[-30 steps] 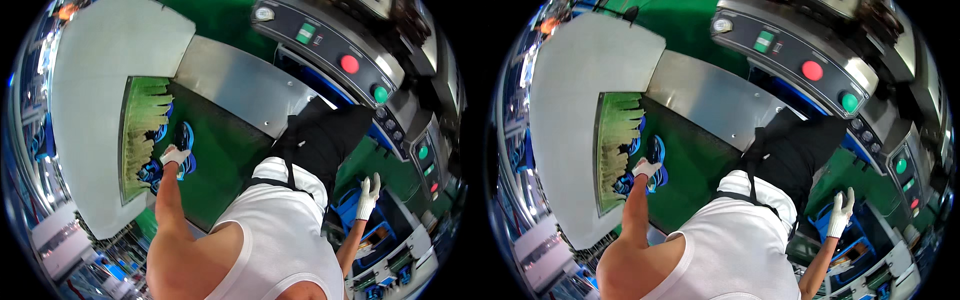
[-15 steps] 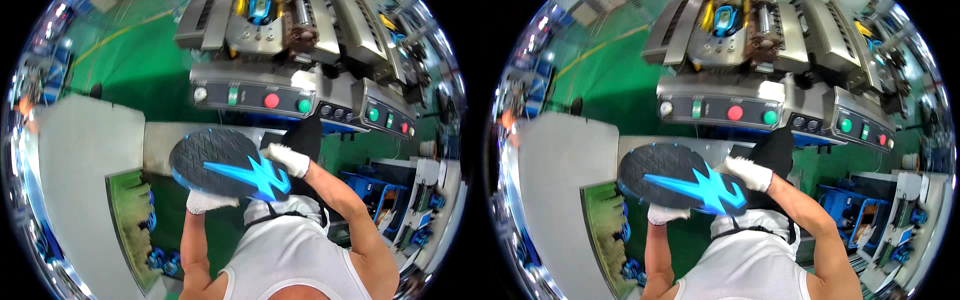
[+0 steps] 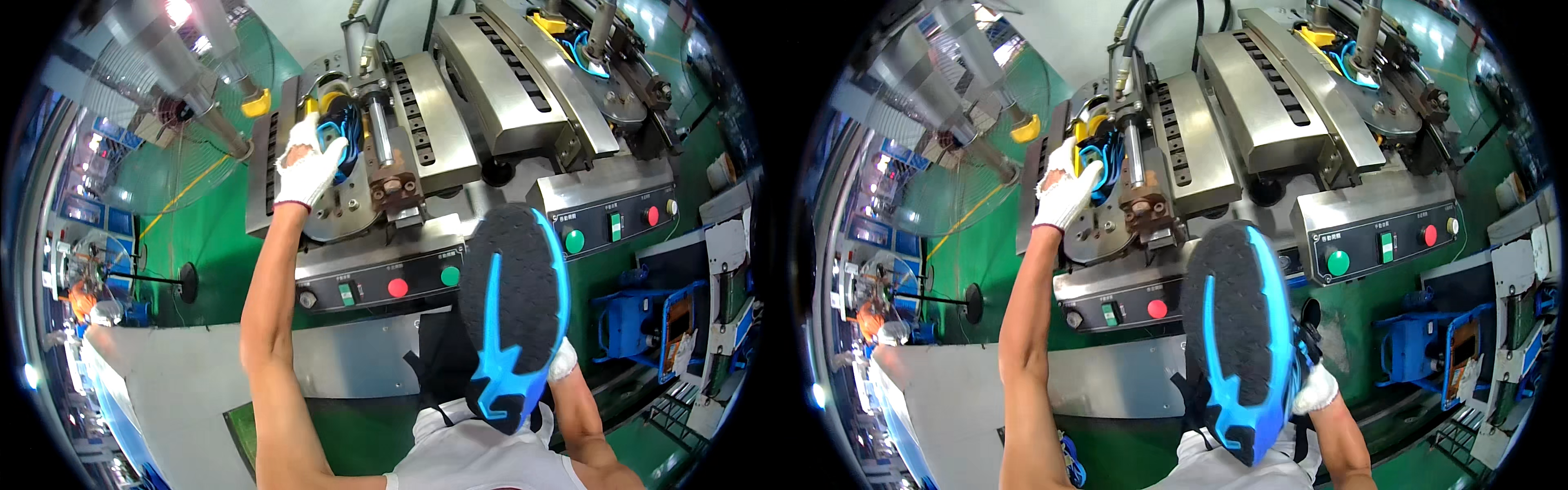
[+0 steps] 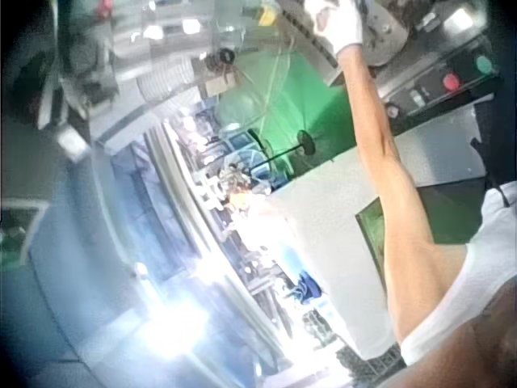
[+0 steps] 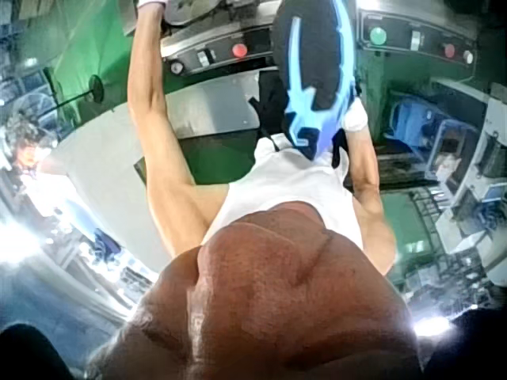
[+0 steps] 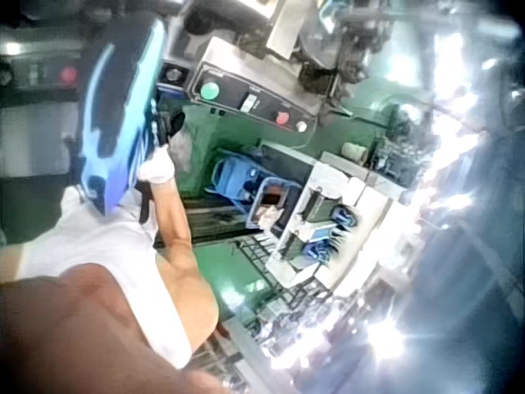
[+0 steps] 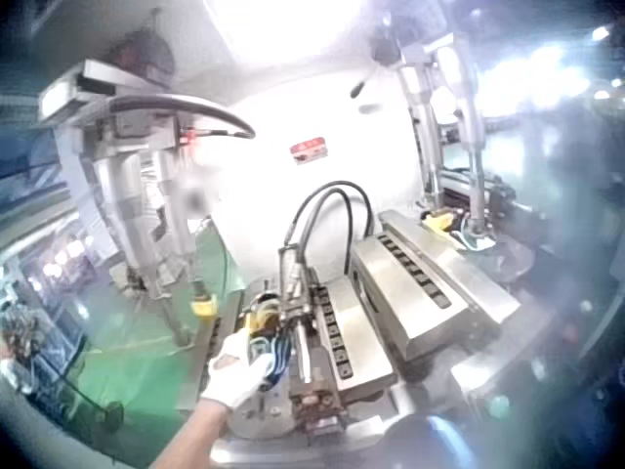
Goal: The person repeatedly picks up blue and black shoes from a green conveyor belt and places them into a metal machine. They press a button on the machine's control panel to activate it, then remove the shoes and place them back onto the belt. This cycle is performed continuously for multiple shoes.
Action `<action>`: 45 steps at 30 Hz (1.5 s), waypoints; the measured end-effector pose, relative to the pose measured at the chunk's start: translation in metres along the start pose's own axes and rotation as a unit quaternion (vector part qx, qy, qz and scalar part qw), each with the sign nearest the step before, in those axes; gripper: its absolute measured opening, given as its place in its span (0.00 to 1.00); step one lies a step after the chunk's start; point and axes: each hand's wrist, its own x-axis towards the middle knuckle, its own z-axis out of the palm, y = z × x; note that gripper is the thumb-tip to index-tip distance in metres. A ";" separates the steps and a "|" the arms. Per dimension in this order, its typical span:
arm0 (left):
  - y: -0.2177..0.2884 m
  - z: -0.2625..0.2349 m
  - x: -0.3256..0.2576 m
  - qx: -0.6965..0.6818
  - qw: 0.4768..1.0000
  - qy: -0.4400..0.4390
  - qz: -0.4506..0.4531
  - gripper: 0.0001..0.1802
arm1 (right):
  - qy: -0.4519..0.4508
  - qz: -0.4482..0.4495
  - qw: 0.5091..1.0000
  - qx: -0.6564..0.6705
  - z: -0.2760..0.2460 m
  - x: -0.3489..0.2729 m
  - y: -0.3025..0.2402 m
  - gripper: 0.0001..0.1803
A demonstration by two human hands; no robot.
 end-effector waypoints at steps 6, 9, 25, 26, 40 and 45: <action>-0.018 0.072 0.068 0.146 0.974 -0.086 -0.150 0.41 | 0.074 -0.028 0.992 0.102 -0.034 -0.046 0.017 0.35; -0.030 0.063 0.092 0.133 0.973 -0.125 -0.142 0.42 | 0.097 -0.078 0.983 0.137 -0.030 -0.062 0.025 0.35; -0.027 -0.163 -0.288 -0.075 0.956 0.168 -0.228 0.27 | 0.160 -0.183 0.970 -0.016 0.131 0.025 -0.090 0.24; -0.041 -0.158 -0.324 -0.069 0.959 0.157 -0.228 0.26 | 0.135 -0.191 0.970 -0.059 0.151 0.043 -0.106 0.21; -0.098 -0.057 -0.602 0.048 0.895 -0.003 -0.443 0.33 | 0.098 -0.043 0.867 -0.487 0.342 0.404 -0.264 0.17; -0.104 -0.038 -0.621 -0.017 0.910 0.007 -0.414 0.33 | 0.170 -0.197 0.562 -0.786 0.332 0.474 -0.212 0.21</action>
